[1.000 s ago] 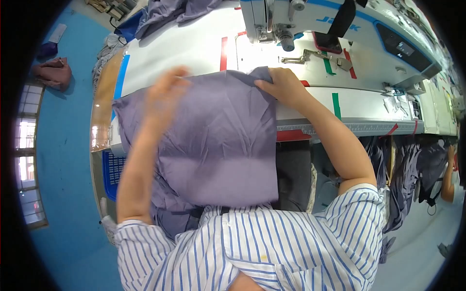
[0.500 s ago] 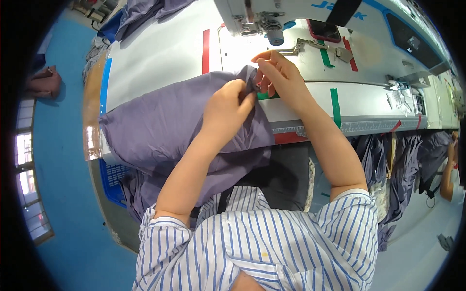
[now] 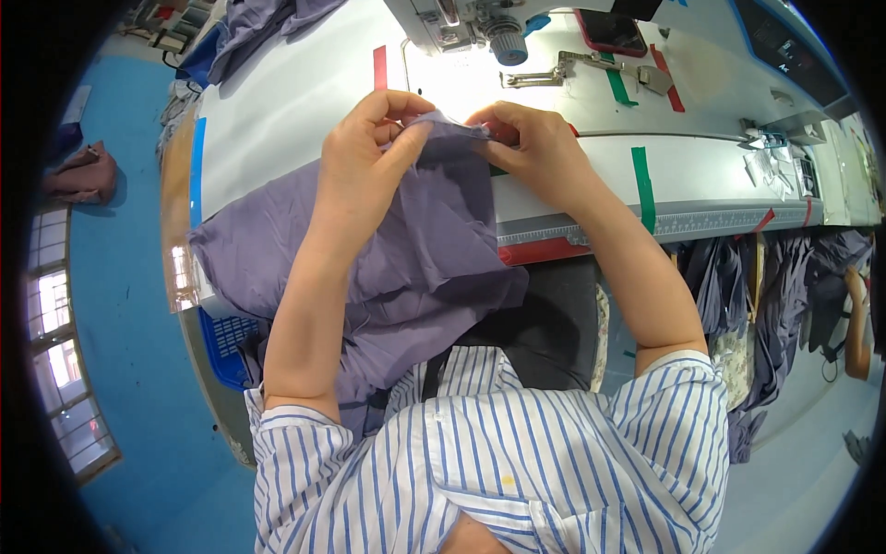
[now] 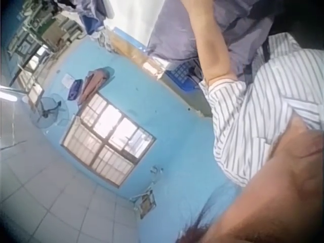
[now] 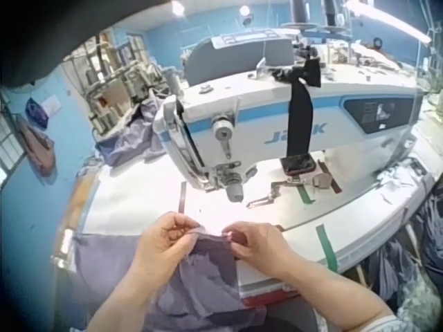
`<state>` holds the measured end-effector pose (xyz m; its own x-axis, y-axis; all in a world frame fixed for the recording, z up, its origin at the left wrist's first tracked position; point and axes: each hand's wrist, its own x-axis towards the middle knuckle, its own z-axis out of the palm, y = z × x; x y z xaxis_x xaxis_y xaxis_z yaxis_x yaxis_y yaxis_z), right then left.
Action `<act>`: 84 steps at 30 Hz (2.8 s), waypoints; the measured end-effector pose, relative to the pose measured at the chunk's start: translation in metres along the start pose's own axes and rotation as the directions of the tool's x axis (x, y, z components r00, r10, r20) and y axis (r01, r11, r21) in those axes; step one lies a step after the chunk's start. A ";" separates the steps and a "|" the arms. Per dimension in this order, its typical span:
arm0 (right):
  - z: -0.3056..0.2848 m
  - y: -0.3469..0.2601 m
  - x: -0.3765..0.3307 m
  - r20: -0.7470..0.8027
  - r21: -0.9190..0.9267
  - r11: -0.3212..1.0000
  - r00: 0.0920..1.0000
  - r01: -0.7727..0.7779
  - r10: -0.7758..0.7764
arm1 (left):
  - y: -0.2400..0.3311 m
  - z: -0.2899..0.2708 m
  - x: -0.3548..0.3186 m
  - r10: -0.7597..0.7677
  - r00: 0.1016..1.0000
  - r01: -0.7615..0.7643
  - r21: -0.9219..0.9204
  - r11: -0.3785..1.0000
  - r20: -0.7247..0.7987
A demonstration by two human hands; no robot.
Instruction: Sewing a zipper into a piece of purple fabric using an industrial sewing machine.
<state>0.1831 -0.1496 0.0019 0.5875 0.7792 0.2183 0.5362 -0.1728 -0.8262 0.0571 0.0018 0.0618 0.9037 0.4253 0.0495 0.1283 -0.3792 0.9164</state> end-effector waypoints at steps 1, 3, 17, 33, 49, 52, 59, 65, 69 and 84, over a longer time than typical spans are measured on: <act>0.000 0.000 0.000 0.010 0.018 0.998 0.998 -0.063 0.062 | 0.004 0.000 0.000 0.018 0.999 -0.017 0.028 0.999 -0.027; 0.000 -0.002 -0.001 0.041 -0.040 0.996 0.996 -0.076 0.078 | 0.009 0.002 -0.002 0.047 0.999 -0.045 0.085 0.995 -0.020; -0.003 0.010 0.001 -0.007 0.262 0.958 0.993 -0.111 0.117 | 0.020 0.019 -0.021 0.251 0.967 -0.230 0.273 0.934 -0.045; -0.007 0.021 -0.003 -0.025 0.384 0.913 0.987 -0.137 0.158 | -0.212 -0.350 -0.089 -0.237 0.593 0.636 0.267 0.724 -0.770; -0.042 -0.017 -0.039 -0.175 0.251 0.968 0.983 -0.014 0.060 | -0.197 -0.390 -0.129 -0.292 0.718 0.346 -0.040 0.937 -0.632; -0.021 -0.003 -0.026 -0.071 0.330 0.944 0.997 0.008 0.016 | -0.197 -0.362 -0.083 -0.272 0.671 0.671 0.409 0.618 -0.690; -0.009 0.002 -0.031 -0.087 0.239 0.968 0.991 -0.076 0.099 | -0.056 -0.077 0.012 0.390 0.920 -0.312 0.539 0.782 -0.033; -0.011 0.000 -0.025 -0.132 0.267 0.963 0.988 -0.041 0.079 | -0.026 0.035 0.032 0.331 0.921 -0.374 0.223 0.900 0.207; -0.014 0.002 -0.021 -0.047 0.326 0.930 0.980 -0.169 0.194 | -0.032 0.028 0.035 0.267 0.923 -0.302 0.092 0.949 0.277; -0.024 -0.002 0.001 0.092 0.334 0.892 0.953 -0.304 0.290 | -0.039 0.021 0.046 0.098 0.957 -0.085 -0.060 0.995 0.273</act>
<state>0.1973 -0.1634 0.0162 0.6592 0.7478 -0.0791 0.0975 -0.1893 -0.9771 0.1025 0.0193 0.0200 0.9889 0.1455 0.0289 0.0264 -0.3643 0.9309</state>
